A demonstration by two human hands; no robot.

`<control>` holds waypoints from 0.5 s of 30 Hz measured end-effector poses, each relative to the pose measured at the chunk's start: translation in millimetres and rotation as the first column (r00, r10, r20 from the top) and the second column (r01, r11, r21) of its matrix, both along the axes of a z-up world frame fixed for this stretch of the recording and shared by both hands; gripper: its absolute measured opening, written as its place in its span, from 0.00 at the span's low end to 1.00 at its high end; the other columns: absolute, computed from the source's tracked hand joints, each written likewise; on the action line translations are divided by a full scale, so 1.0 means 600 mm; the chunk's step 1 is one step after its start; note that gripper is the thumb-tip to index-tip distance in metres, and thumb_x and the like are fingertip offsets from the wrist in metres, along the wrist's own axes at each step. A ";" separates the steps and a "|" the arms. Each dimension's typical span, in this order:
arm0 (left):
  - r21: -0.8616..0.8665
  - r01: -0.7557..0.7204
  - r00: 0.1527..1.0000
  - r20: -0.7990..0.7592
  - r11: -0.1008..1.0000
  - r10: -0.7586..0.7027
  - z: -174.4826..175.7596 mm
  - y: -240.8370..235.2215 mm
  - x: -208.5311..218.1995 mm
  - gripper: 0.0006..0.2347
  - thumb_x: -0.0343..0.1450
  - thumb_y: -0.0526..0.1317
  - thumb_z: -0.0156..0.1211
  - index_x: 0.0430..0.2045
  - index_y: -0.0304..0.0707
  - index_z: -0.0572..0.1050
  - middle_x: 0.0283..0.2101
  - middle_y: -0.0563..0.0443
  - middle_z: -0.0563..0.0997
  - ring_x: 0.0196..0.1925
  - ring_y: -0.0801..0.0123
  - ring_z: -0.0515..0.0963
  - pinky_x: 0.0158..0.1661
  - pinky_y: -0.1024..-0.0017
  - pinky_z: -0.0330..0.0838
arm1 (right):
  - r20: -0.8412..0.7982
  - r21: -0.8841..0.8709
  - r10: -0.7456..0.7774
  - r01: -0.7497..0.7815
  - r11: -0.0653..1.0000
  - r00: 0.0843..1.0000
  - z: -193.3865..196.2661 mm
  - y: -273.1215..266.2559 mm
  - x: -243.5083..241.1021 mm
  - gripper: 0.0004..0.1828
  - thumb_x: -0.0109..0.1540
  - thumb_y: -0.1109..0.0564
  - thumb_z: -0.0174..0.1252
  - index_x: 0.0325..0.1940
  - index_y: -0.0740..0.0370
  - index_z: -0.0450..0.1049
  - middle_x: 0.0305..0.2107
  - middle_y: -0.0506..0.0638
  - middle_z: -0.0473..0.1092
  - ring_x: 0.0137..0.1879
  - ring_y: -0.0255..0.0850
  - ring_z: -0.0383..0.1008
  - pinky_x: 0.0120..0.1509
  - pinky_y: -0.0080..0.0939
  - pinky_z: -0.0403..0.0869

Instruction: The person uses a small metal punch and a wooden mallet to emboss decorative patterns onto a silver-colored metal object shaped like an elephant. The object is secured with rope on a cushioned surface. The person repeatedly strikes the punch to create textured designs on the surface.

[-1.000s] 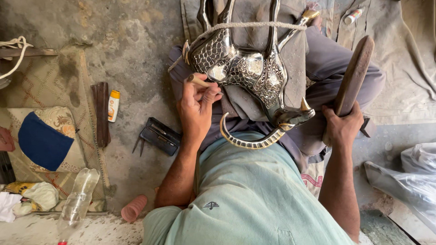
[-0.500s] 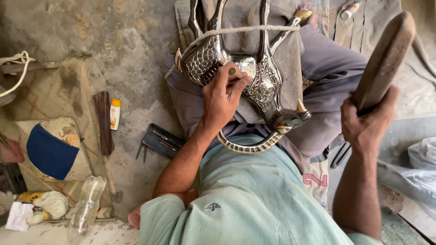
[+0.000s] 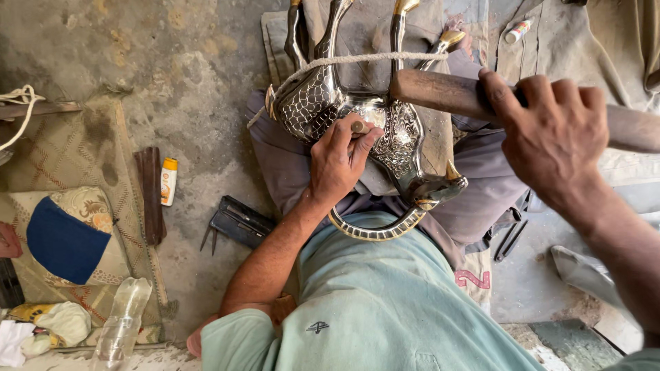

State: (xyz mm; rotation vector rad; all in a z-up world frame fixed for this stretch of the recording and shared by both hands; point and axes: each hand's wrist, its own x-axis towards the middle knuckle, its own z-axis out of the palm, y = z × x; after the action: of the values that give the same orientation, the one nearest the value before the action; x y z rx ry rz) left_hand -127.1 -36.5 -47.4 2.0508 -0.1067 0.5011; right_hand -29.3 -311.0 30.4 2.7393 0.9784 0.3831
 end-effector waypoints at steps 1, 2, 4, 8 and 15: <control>-0.001 0.005 1.000 0.006 1.000 -0.005 -0.001 -0.001 0.001 0.10 0.78 0.38 0.63 0.46 0.34 0.69 0.42 0.46 0.82 0.42 0.67 0.87 0.38 0.72 0.83 | -0.012 -0.021 0.002 -0.002 1.000 1.000 0.012 0.001 0.005 0.26 0.69 0.59 0.57 0.71 0.39 0.72 0.37 0.48 0.74 0.37 0.39 0.69 0.46 0.42 0.65; -0.009 -0.003 1.000 -0.011 1.000 0.003 -0.001 -0.003 0.000 0.10 0.78 0.38 0.63 0.47 0.33 0.69 0.42 0.45 0.82 0.42 0.66 0.87 0.38 0.72 0.84 | -0.027 -0.044 0.001 -0.002 0.999 1.000 0.026 0.002 0.005 0.27 0.69 0.60 0.56 0.71 0.39 0.71 0.37 0.48 0.74 0.37 0.39 0.69 0.46 0.42 0.65; -0.025 -0.019 0.999 -0.040 1.000 0.018 -0.001 -0.007 -0.001 0.12 0.78 0.38 0.62 0.50 0.31 0.69 0.41 0.45 0.81 0.43 0.65 0.87 0.39 0.72 0.85 | -0.064 -0.099 -0.013 0.007 0.995 0.998 0.059 0.000 0.000 0.25 0.70 0.59 0.58 0.71 0.39 0.71 0.34 0.48 0.73 0.33 0.39 0.68 0.43 0.43 0.65; -0.012 -0.043 0.998 -0.049 0.999 0.042 -0.003 -0.009 -0.002 0.10 0.78 0.38 0.61 0.49 0.33 0.70 0.42 0.47 0.82 0.42 0.67 0.87 0.38 0.74 0.84 | -0.379 0.455 0.189 0.005 0.890 0.906 0.104 0.028 -0.013 0.35 0.61 0.66 0.57 0.74 0.55 0.67 0.41 0.59 0.70 0.45 0.50 0.69 0.52 0.49 0.66; -0.011 -0.024 0.997 -0.070 1.000 0.023 -0.006 -0.005 -0.002 0.09 0.80 0.40 0.59 0.46 0.34 0.70 0.43 0.49 0.82 0.43 0.68 0.88 0.40 0.75 0.87 | -0.058 0.214 0.181 -0.165 0.963 0.982 0.140 0.058 -0.013 0.23 0.61 0.66 0.61 0.61 0.55 0.74 0.34 0.53 0.73 0.36 0.45 0.70 0.44 0.47 0.67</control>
State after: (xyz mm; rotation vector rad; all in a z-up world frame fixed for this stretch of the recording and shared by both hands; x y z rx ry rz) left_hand -128.4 -39.3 -50.8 2.0575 -0.0378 0.4432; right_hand -36.9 -276.0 114.5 2.8811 1.2714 0.4348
